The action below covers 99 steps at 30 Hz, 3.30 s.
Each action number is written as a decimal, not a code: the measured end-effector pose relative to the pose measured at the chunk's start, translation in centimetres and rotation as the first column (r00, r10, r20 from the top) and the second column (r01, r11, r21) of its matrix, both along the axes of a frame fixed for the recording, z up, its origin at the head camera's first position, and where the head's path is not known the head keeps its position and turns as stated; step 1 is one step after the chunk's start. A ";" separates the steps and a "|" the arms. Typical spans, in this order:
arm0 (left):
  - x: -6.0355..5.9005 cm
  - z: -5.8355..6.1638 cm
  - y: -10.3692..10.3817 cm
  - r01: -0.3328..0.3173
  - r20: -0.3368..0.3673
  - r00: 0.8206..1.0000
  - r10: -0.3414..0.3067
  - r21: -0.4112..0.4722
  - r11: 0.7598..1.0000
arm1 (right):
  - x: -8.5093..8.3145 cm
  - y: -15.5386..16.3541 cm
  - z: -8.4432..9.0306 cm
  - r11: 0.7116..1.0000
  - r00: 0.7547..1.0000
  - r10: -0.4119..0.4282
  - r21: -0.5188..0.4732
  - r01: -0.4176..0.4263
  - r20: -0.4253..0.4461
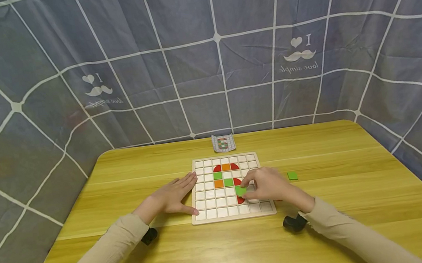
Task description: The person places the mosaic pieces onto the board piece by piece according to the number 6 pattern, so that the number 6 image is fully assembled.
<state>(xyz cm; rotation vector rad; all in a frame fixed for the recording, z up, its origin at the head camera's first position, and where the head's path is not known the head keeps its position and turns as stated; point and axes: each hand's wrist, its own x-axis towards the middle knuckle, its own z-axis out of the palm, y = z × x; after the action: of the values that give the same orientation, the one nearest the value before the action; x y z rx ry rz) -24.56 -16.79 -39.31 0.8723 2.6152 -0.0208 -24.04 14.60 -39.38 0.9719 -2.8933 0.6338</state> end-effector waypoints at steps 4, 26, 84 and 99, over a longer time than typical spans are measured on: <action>0.0 0.0 0.0 0.001 -0.005 1.000 -0.001 0.001 1.000 | 0.0 -0.8 -0.2 1.000 1.000 0.001 0.006 -0.001 0.011; -0.1 -0.1 -0.1 -0.002 -0.002 1.000 0.002 0.004 1.000 | 0.3 -3.2 -0.6 0.999 0.994 -0.010 0.045 0.006 0.108; -0.2 -0.2 -0.2 0.006 0.003 1.000 -0.006 -0.001 1.000 | 0.2 3.2 0.5 0.992 0.991 -0.071 -0.098 0.082 0.113; -0.2 -0.1 -0.2 0.011 0.000 1.000 -0.011 0.003 1.000 | 0.1 7.9 0.7 0.993 0.990 -0.095 -0.067 0.102 0.102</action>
<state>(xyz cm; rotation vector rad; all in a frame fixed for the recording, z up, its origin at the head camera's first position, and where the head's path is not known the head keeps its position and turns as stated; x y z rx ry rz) -24.80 -16.95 -39.39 0.8880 2.6111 -0.0199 -23.93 22.46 -38.72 0.8061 -2.9573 0.7945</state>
